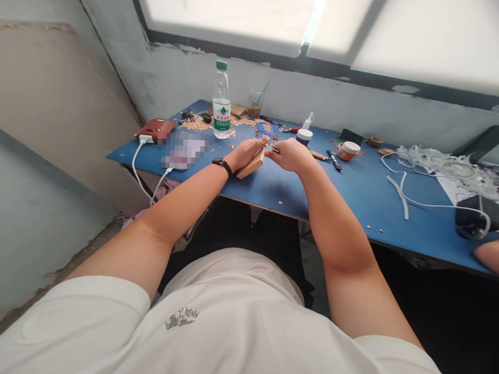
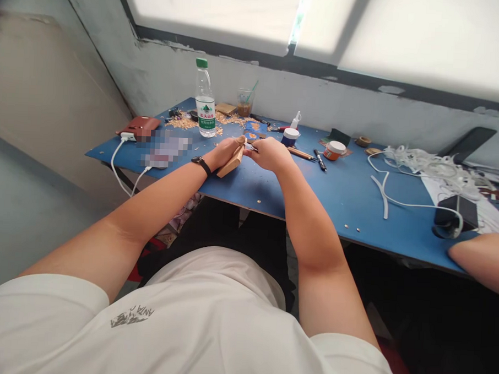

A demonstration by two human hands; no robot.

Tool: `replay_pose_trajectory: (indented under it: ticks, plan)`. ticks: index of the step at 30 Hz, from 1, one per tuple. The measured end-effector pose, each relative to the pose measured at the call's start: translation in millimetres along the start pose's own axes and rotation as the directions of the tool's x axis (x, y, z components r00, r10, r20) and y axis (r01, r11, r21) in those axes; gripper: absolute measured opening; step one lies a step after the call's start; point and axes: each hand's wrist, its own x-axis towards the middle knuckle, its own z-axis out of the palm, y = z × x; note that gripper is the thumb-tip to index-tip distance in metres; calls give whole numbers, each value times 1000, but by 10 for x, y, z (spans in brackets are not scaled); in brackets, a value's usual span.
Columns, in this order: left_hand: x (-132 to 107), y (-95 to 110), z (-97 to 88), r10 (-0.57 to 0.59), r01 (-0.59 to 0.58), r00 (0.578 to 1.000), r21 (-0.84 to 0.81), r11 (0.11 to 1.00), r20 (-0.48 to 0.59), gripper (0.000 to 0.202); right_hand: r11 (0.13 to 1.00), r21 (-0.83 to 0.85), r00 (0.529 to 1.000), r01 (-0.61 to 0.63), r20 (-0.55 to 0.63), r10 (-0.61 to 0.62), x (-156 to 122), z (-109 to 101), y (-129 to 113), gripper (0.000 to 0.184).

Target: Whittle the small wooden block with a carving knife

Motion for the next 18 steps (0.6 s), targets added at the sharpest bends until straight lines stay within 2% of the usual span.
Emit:
replay_pose_trajectory:
  ticks: [5,9,14,18]
  plan:
    - [-5,-2,14,-32,32,999,17,999,-15,67,1000,-11,1000,2,1,-2,5,8,9,58]
    - [1,-36,7,-10,11,999,24,1000,-43,65,1000,-9,1000,12,-2,-12,-11,-7,-17,53]
    - [-3,-29,5,-1,4,998,64,998,-60,67,999,30,1000,-28,-10,29,-25,-13,-14,60]
    - [-42,53,21,-46,47,999,50,998,-25,74,996,93,1000,-17,9,17,-40,9,53,55]
